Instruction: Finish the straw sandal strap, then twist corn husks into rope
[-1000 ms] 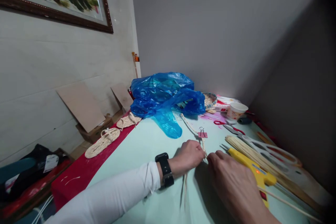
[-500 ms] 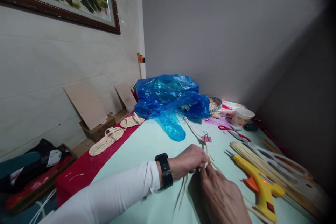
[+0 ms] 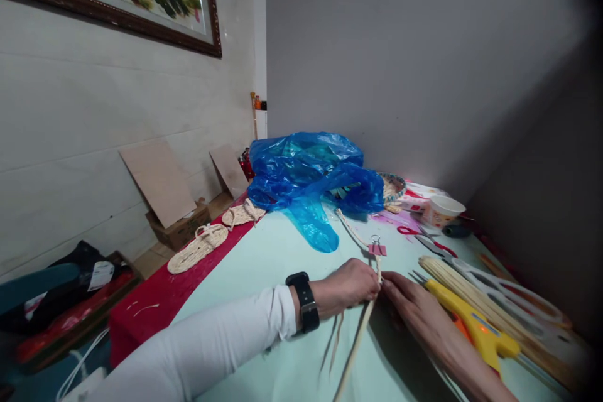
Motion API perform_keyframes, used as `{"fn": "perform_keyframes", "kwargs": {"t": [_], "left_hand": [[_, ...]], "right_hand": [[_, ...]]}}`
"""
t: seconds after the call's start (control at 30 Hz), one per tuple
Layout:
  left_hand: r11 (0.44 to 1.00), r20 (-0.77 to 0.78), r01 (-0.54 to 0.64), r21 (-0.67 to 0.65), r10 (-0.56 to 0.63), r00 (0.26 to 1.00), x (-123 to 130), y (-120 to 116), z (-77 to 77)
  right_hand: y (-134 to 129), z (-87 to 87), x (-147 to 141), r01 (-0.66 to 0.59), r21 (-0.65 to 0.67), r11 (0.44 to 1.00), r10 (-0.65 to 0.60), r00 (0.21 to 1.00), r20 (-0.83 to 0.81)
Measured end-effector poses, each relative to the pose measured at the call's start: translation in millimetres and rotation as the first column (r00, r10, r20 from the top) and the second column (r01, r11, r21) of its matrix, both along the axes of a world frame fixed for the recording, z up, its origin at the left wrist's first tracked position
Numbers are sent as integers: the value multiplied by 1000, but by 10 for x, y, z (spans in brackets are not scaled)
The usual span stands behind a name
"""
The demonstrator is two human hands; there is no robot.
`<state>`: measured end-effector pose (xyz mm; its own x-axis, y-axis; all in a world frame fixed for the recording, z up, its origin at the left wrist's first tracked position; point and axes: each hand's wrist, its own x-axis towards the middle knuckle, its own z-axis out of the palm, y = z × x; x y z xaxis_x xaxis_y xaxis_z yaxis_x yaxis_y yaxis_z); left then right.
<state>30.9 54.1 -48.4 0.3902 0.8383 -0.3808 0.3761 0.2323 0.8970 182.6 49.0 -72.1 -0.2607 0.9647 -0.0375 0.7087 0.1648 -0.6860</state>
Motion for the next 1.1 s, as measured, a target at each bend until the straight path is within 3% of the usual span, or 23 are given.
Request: {"fn": "perform_keyframes", "kwargs": {"t": [0.1,0.2,0.3,0.43,0.57,0.83,0.97,1.1], "left_hand": [[999,-47,32,42,-30,998,-4,20,-32],[992,-118,61,110,-48,992,-3,40,-53],[976,-203,78,205,-35,978,11,45,-52],[944,-295,88,318,10,956,35,21,-44],[917,-368,115,382,37,929,35,1,-63],[835,-469,198,514,80,879,-37,-63,37],[813,-520,265,518,53,853,41,-194,96],[782,-606,366,505,19,795,111,-366,32]], "right_hand": [[36,66,-30,17,-93,996,-27,993,-112],[61,117,-6,31,23,999,-31,999,-12],[45,109,28,59,56,997,-59,998,5],[-10,40,33,121,-23,992,-123,975,-184],[-23,12,11,94,-135,986,-132,939,-318],[-46,14,-58,155,-31,987,-156,919,-363],[-62,7,-72,203,-89,975,-221,857,-466],[-96,86,-83,146,-260,955,-280,736,-616]]}}
